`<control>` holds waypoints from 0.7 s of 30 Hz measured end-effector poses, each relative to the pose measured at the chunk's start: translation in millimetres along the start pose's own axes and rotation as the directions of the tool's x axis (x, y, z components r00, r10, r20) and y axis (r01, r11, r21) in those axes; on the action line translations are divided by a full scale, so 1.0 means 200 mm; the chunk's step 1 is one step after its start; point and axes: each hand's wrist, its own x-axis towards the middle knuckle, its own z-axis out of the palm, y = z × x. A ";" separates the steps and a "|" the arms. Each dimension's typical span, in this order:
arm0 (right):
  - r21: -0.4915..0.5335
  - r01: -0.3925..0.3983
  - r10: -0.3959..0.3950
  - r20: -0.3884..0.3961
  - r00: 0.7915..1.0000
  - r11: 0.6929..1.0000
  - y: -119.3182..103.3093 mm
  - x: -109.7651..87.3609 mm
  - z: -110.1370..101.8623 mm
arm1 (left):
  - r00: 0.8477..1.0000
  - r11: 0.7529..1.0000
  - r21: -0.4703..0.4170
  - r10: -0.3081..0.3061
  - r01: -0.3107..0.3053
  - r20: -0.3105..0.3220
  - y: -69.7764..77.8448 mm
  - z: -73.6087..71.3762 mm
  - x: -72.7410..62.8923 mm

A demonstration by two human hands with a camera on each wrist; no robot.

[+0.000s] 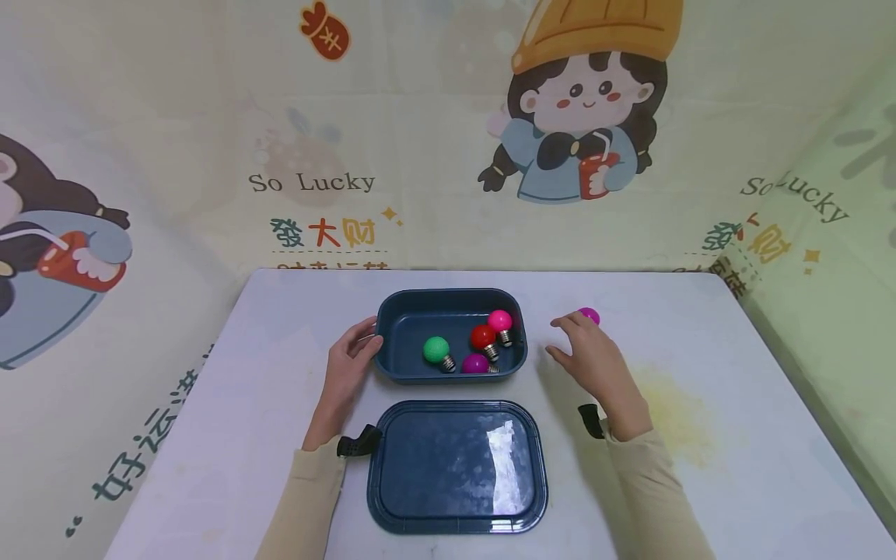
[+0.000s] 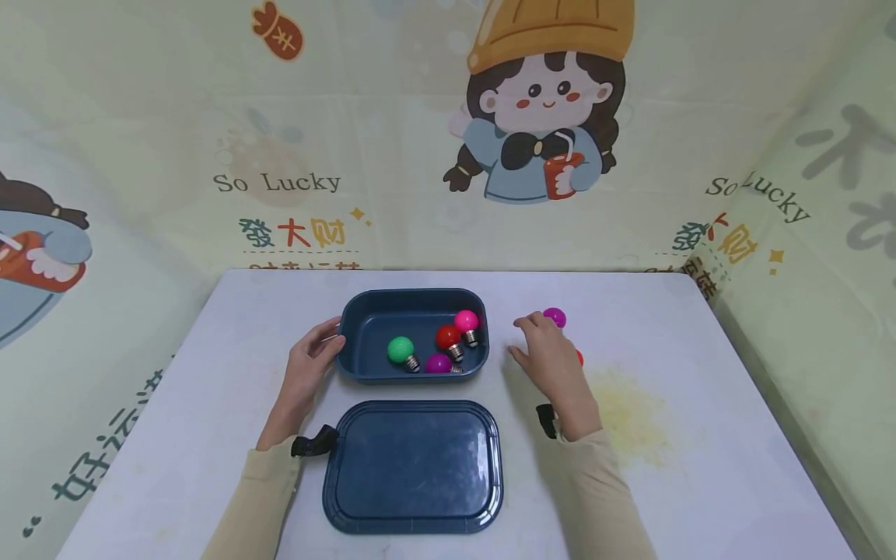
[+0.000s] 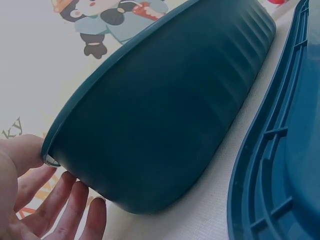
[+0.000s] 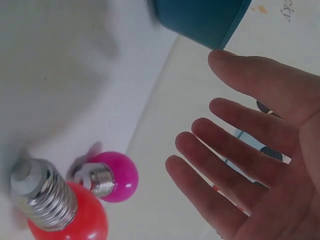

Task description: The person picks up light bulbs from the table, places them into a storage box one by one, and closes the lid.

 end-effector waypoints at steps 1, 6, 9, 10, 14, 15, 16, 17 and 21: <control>-0.003 0.000 0.000 -0.001 1.000 1.000 0.01 0.00 0.00 | 1.000 1.000 0.000 -0.001 0.001 0.001 0.00 0.00 0.00; 0.002 -0.015 0.015 -0.017 1.000 1.000 0.05 -0.03 0.00 | 1.000 1.000 -0.006 -0.010 0.010 0.005 0.00 0.00 0.00; -0.005 -0.049 0.049 -0.022 0.999 0.999 0.07 -0.04 0.00 | 1.000 1.000 -0.017 -0.011 0.011 0.010 0.00 0.00 0.00; -0.010 -0.062 0.062 -0.019 0.998 0.998 0.07 -0.05 0.00 | 1.000 1.000 -0.021 -0.010 0.010 0.010 0.01 0.00 0.00; -0.014 -0.120 0.120 0.001 0.993 0.993 0.09 -0.06 0.00 | 1.000 0.999 -0.035 -0.004 0.005 0.015 0.00 0.00 0.00; -0.009 -0.132 0.132 0.008 0.991 0.991 0.10 -0.06 -0.01 | 1.000 0.999 -0.037 -0.001 0.001 0.018 0.00 0.00 0.00; -0.006 -0.143 0.143 0.015 0.990 0.990 0.10 -0.06 -0.01 | 1.000 0.999 -0.042 0.002 -0.001 0.018 0.00 0.00 0.00; 0.000 -0.152 0.152 0.018 0.988 0.988 0.11 -0.06 -0.01 | 1.000 0.999 -0.042 0.006 -0.005 0.018 0.00 0.00 0.00; -0.002 -0.171 0.171 0.035 0.985 0.985 0.13 -0.08 -0.03 | 1.000 0.999 -0.046 0.011 -0.010 0.021 -0.01 0.00 0.00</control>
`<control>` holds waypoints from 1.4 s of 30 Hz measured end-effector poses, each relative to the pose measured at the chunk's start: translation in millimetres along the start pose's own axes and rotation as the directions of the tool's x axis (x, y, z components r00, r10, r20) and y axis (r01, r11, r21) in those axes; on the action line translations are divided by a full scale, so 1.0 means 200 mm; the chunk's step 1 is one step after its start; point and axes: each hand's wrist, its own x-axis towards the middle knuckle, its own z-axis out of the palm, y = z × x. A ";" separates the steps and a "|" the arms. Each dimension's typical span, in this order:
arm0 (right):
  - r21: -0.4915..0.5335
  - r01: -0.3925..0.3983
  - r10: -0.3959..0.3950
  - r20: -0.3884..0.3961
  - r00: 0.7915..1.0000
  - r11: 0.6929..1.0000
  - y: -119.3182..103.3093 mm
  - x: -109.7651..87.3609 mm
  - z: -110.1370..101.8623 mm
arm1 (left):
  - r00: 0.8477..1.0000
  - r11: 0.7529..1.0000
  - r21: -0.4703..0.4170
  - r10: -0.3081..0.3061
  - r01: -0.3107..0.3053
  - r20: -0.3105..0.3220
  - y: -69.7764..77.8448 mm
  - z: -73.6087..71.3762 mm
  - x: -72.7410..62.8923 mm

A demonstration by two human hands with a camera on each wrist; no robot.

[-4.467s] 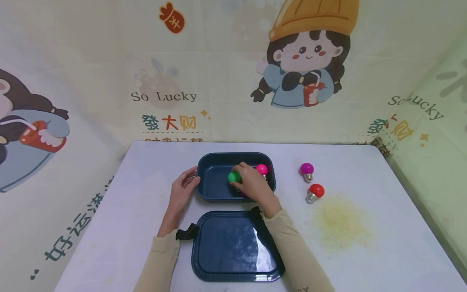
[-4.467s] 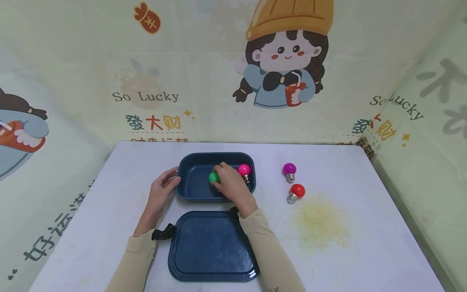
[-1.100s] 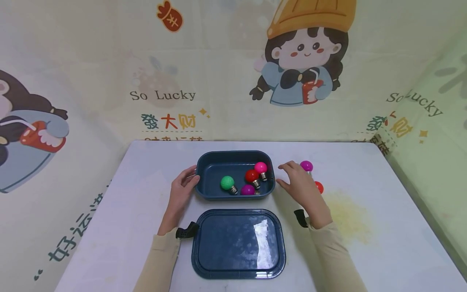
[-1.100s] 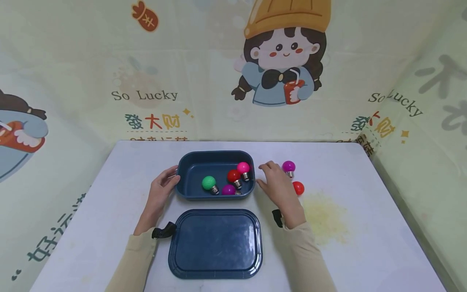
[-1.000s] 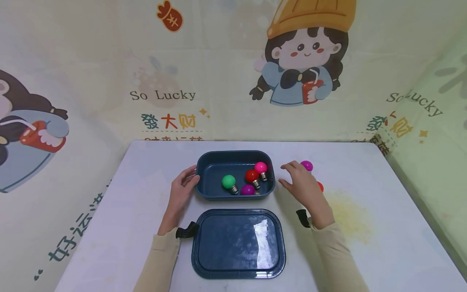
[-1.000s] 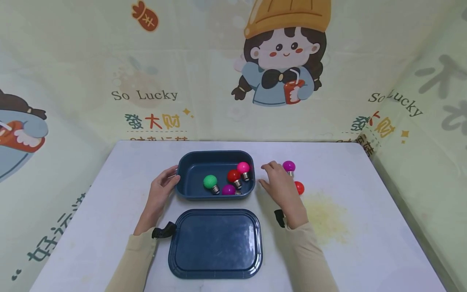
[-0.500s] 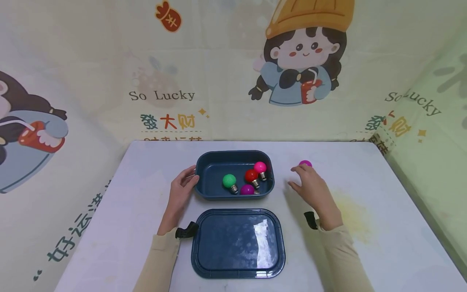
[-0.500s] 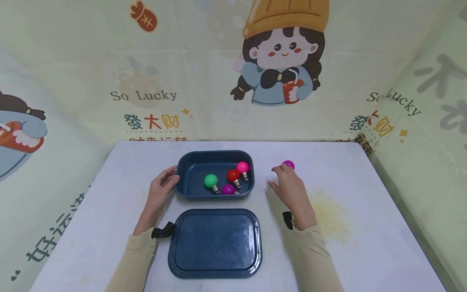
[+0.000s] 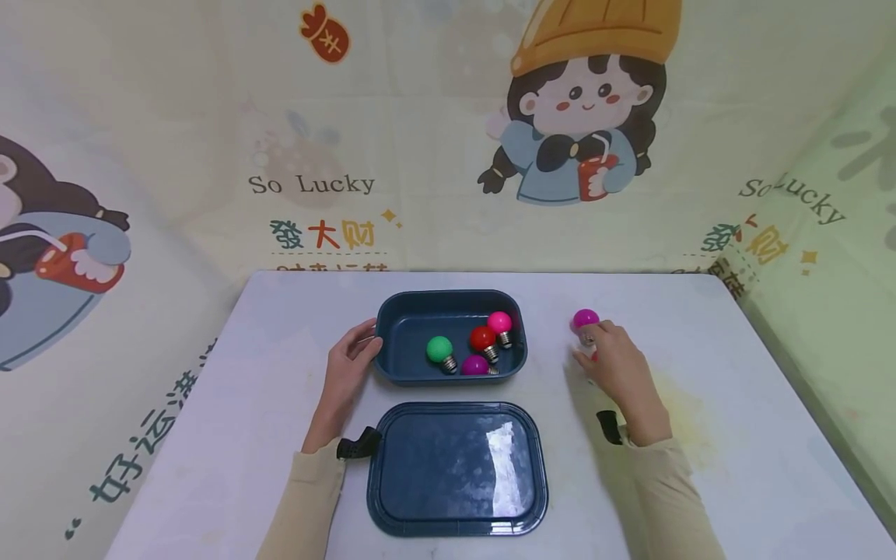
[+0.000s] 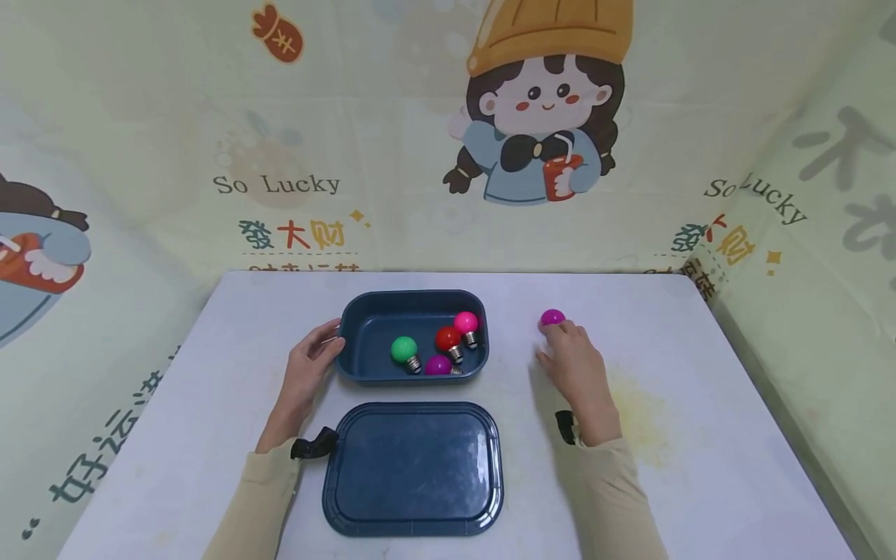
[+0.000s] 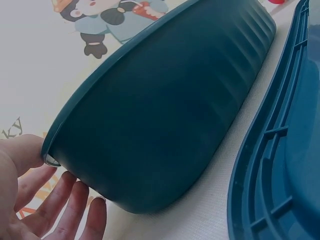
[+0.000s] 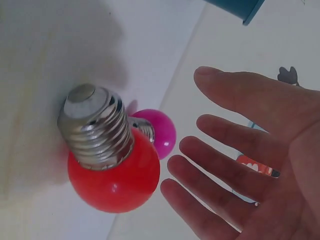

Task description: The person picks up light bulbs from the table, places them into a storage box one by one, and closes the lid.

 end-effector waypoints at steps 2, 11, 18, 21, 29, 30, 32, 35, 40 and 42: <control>-0.010 -0.003 0.003 0.006 1.000 1.000 0.01 0.00 -0.01 | 1.000 1.000 -0.002 -0.002 0.002 0.001 0.00 0.00 0.00; -0.024 -0.081 0.083 0.070 0.994 0.996 0.05 -0.02 -0.02 | 0.999 0.999 -0.003 -0.041 0.041 0.020 0.04 0.00 -0.01; -0.025 -0.100 0.102 0.102 0.990 0.995 0.09 -0.02 0.01 | 0.998 0.999 0.013 -0.042 0.041 0.037 0.16 0.01 -0.06; -0.020 -0.110 0.112 0.116 0.987 0.994 0.10 -0.01 0.02 | 0.998 0.999 0.019 -0.043 0.042 0.041 0.17 0.01 -0.07; 0.000 -0.116 0.115 0.129 0.985 0.993 0.11 0.00 0.02 | 0.999 0.999 0.020 -0.040 0.039 0.037 0.16 0.01 -0.06; 0.001 -0.114 0.112 0.129 0.985 0.994 0.11 0.00 0.02 | 0.999 0.999 0.018 -0.040 0.039 0.037 0.16 0.01 -0.06; 0.007 -0.108 0.106 0.128 0.986 0.994 0.11 0.00 0.02 | 0.998 0.999 0.017 -0.041 0.041 0.037 0.16 0.01 -0.06; 0.016 -0.112 0.109 0.127 0.986 0.994 0.09 0.01 0.01 | 0.998 0.999 0.013 -0.044 0.043 0.039 0.16 0.01 -0.07; 0.032 -0.126 0.122 0.112 0.986 0.991 0.03 0.02 -0.02 | 0.998 0.999 0.016 -0.042 0.042 0.044 0.16 0.00 -0.07; 0.039 -0.112 0.108 0.093 0.990 0.993 0.01 0.02 -0.03 | 0.998 0.999 0.020 -0.040 0.039 0.044 0.15 0.00 -0.06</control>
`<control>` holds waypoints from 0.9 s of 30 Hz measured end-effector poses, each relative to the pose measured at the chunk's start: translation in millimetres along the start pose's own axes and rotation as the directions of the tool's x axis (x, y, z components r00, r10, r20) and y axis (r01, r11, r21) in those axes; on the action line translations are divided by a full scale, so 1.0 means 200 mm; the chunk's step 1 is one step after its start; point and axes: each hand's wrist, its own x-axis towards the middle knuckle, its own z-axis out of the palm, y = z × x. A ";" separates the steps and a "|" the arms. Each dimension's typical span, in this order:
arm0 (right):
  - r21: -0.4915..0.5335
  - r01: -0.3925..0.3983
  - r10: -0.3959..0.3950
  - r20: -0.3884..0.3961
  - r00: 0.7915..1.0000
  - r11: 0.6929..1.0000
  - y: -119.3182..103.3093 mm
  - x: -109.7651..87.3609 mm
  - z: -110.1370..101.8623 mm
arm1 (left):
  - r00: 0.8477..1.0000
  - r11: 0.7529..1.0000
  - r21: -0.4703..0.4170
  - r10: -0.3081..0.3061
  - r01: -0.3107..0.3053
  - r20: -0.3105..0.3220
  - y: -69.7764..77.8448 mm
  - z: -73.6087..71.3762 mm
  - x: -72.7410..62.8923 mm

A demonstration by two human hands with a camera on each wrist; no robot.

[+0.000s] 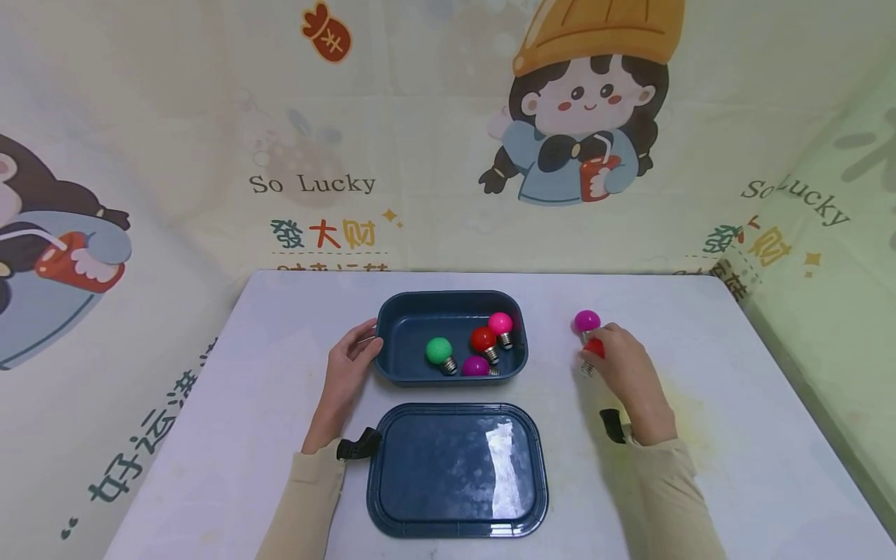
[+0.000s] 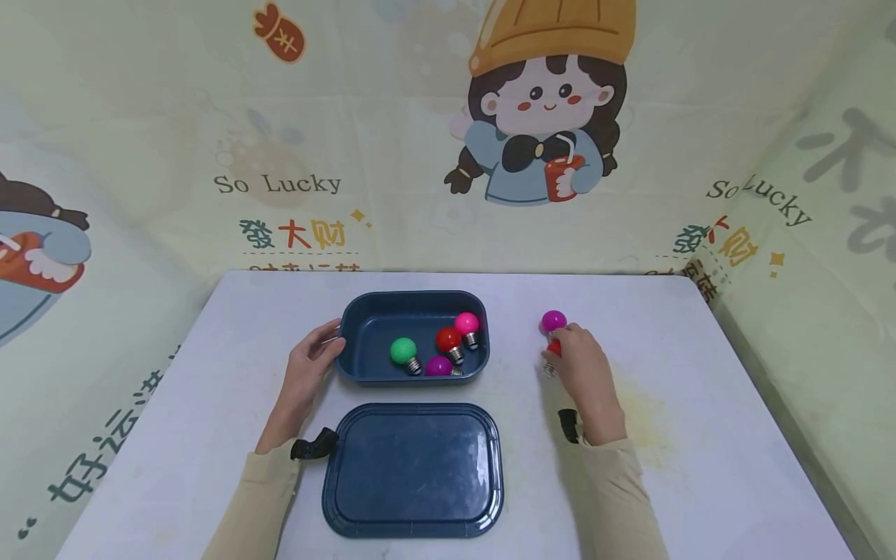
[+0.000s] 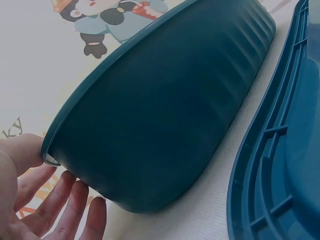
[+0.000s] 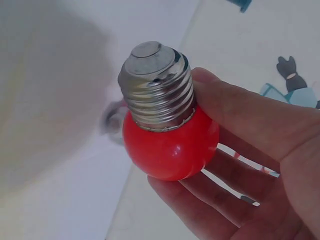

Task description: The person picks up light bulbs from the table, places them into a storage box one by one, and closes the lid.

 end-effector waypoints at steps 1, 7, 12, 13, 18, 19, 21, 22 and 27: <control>0.004 0.011 -0.011 -0.012 1.000 1.000 -0.01 0.00 0.00 | 1.000 1.000 0.001 0.000 0.000 0.000 0.00 0.00 0.00; 0.011 0.065 -0.064 -0.072 0.995 0.998 -0.08 0.00 -0.03 | 1.000 1.000 0.014 -0.009 0.009 -0.012 0.00 0.01 0.00; 0.025 0.092 -0.089 -0.101 0.991 0.995 -0.13 0.00 -0.04 | 1.000 1.000 0.013 -0.013 0.013 -0.018 0.01 0.01 0.00; 0.026 0.098 -0.095 -0.107 0.990 0.995 -0.14 0.00 -0.04 | 1.000 1.000 0.014 -0.014 0.014 -0.019 0.01 0.01 0.00; 0.047 0.104 -0.098 -0.111 0.989 0.993 -0.18 0.00 -0.04 | 1.000 1.000 0.013 -0.015 0.015 -0.020 0.01 0.01 0.00; 0.054 0.104 -0.098 -0.108 0.989 0.993 -0.19 0.00 -0.04 | 1.000 1.000 0.013 -0.014 0.014 -0.020 0.01 0.01 0.00; 0.065 0.108 -0.101 -0.105 0.989 0.992 -0.21 0.00 -0.04 | 1.000 1.000 0.014 -0.013 0.014 -0.021 0.01 0.01 0.00; 0.068 0.114 -0.107 -0.106 0.989 0.991 -0.22 0.00 -0.04 | 1.000 1.000 0.014 -0.014 0.014 -0.021 0.01 0.01 0.00; 0.079 0.175 -0.163 -0.132 0.978 0.981 -0.26 0.01 -0.04 | 1.000 1.000 0.014 -0.011 0.011 -0.023 0.01 0.01 0.00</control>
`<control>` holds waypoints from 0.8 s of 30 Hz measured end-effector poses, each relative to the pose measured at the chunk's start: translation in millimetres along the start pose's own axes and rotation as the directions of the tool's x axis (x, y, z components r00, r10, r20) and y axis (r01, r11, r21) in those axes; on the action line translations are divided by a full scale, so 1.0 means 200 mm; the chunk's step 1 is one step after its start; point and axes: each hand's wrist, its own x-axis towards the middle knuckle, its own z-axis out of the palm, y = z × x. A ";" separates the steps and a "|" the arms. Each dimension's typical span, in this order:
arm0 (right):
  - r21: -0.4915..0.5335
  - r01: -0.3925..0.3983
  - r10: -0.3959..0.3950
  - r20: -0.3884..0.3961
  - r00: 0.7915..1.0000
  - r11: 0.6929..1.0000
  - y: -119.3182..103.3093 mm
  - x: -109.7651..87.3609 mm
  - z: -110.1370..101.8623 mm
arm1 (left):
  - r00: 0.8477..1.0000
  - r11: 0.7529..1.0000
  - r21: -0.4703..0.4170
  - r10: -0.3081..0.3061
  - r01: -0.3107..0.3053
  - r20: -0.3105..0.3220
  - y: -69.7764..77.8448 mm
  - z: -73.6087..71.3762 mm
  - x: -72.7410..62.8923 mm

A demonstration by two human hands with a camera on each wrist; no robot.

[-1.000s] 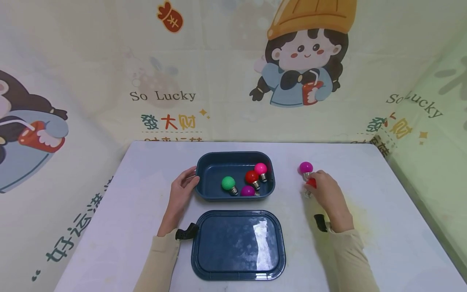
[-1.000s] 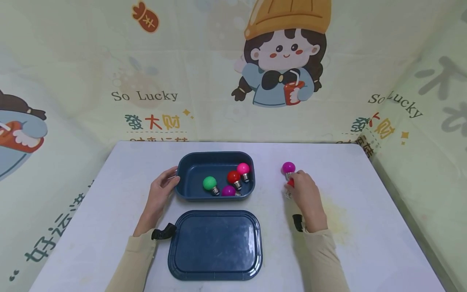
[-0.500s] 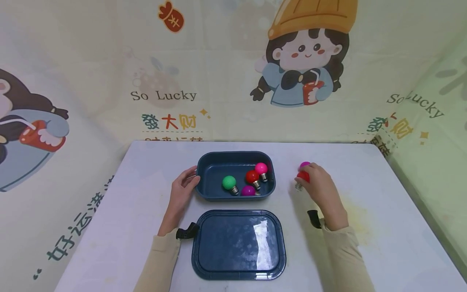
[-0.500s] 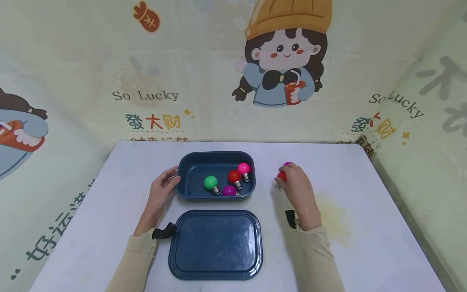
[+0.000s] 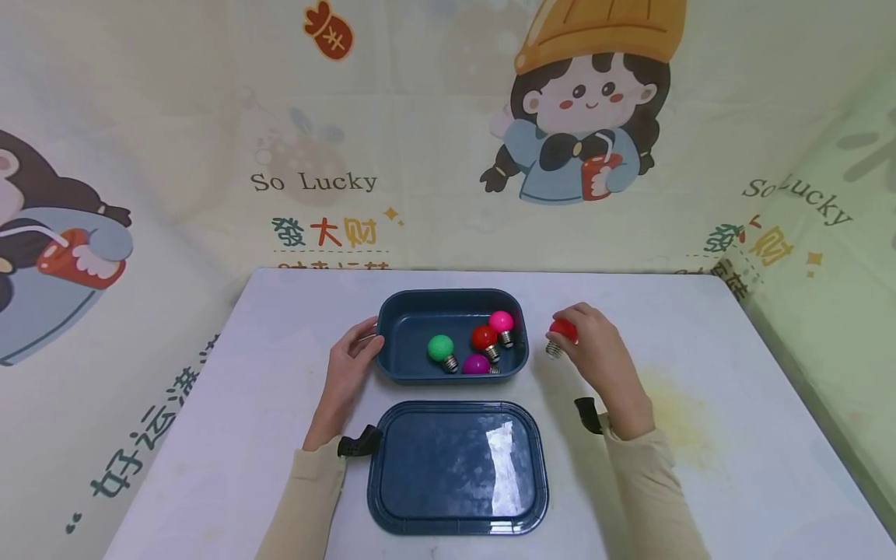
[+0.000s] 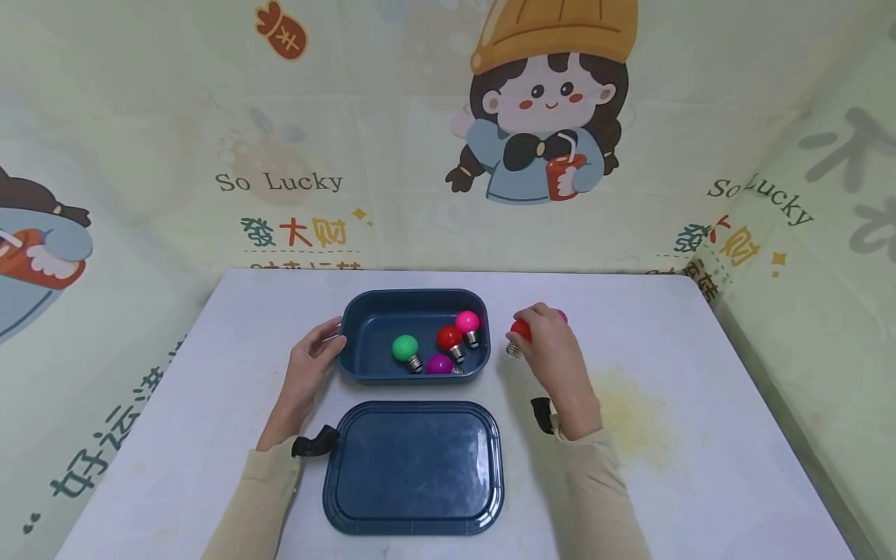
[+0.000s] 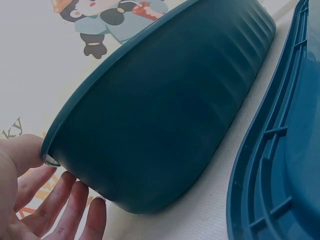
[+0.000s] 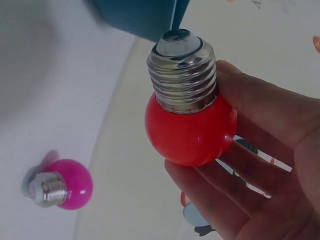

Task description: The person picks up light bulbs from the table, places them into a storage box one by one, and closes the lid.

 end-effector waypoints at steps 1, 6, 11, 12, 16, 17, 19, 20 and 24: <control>0.004 0.012 -0.012 -0.005 1.000 1.000 -0.01 0.00 0.00 | 1.000 1.000 -0.001 0.001 -0.001 0.000 0.00 0.00 0.00; 0.008 0.046 -0.046 -0.015 0.999 0.999 -0.05 0.02 0.01 | 1.000 1.000 -0.002 -0.001 0.001 -0.002 0.00 0.00 0.00; 0.006 0.041 -0.041 -0.002 0.999 0.999 -0.09 0.03 0.02 | 1.000 1.000 -0.003 -0.003 0.003 -0.002 0.00 0.00 0.00; 0.008 0.037 -0.037 0.002 0.999 0.999 -0.10 0.03 0.02 | 1.000 1.000 -0.005 -0.002 0.002 -0.002 0.00 0.00 0.00; 0.022 0.043 -0.043 0.014 0.999 0.999 -0.14 0.05 0.04 | 1.000 1.000 -0.008 0.001 -0.001 0.002 0.00 0.00 0.00; 0.026 0.047 -0.048 0.014 0.999 0.999 -0.15 0.05 0.04 | 1.000 1.000 -0.007 0.002 -0.002 0.002 0.00 0.00 0.00; 0.031 0.060 -0.061 0.009 0.998 0.998 -0.17 0.05 0.05 | 1.000 1.000 -0.004 0.000 0.000 0.002 0.00 0.00 0.00; 0.034 0.066 -0.066 0.006 0.998 0.997 -0.18 0.05 0.06 | 1.000 1.000 -0.003 0.000 0.000 0.002 0.00 0.00 0.00; 0.038 0.087 -0.087 0.002 0.996 0.996 -0.21 0.06 0.09 | 1.000 1.000 0.000 -0.006 0.006 -0.001 0.00 0.00 0.00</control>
